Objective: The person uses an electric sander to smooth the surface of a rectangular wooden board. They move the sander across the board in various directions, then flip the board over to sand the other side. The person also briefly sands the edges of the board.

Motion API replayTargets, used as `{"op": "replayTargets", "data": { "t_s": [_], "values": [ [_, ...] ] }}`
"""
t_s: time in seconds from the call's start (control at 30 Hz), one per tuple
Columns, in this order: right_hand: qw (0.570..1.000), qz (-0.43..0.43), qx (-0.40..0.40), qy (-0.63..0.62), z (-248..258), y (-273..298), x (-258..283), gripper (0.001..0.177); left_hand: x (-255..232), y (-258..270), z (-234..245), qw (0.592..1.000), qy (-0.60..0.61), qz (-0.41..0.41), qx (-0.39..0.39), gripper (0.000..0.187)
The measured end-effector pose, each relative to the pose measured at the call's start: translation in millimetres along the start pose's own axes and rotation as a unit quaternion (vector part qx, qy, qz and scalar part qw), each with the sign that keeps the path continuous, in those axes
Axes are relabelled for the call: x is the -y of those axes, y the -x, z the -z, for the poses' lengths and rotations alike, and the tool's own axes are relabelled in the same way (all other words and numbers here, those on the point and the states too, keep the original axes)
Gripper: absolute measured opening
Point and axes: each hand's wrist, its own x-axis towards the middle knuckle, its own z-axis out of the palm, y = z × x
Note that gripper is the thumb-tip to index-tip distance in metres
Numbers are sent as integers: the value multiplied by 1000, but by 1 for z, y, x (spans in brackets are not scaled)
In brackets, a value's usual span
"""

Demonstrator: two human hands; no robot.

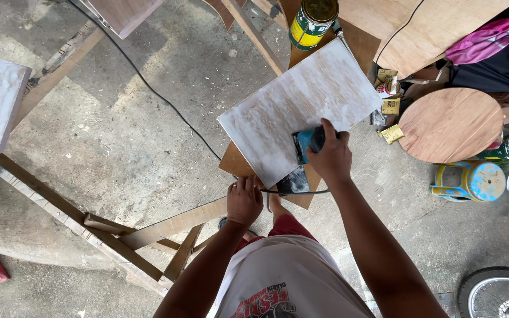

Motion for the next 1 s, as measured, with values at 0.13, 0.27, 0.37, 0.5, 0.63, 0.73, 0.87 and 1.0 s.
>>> {"op": "replayTargets", "data": {
  "t_s": [0.13,0.27,0.37,0.5,0.63,0.73,0.87,1.0],
  "values": [
    [996,-62,-58,-17,11,-64,-20,83,-4,-14,23,999,14,11,43,45],
    [990,-91,-111,-10,11,-124,-40,85,-4,-4,29,997,17,-26,75,72],
    [992,-63,-108,-17,10,-136,-23,84,3,6,25,995,38,-45,77,74],
    [999,-12,-27,-20,0,-90,28,89,2,8,17,999,46,-18,3,55],
    [999,28,24,-19,-12,-5,59,86,-9,-44,42,999,46,7,-6,55],
    [997,71,33,-9,-15,27,51,85,-3,-85,42,991,19,60,116,67],
    [999,17,28,2,-2,19,23,87,5,-106,27,975,-20,75,207,95],
    [997,-74,-30,0,9,-28,-31,88,8,-107,26,968,-38,72,238,110]
  ]
}}
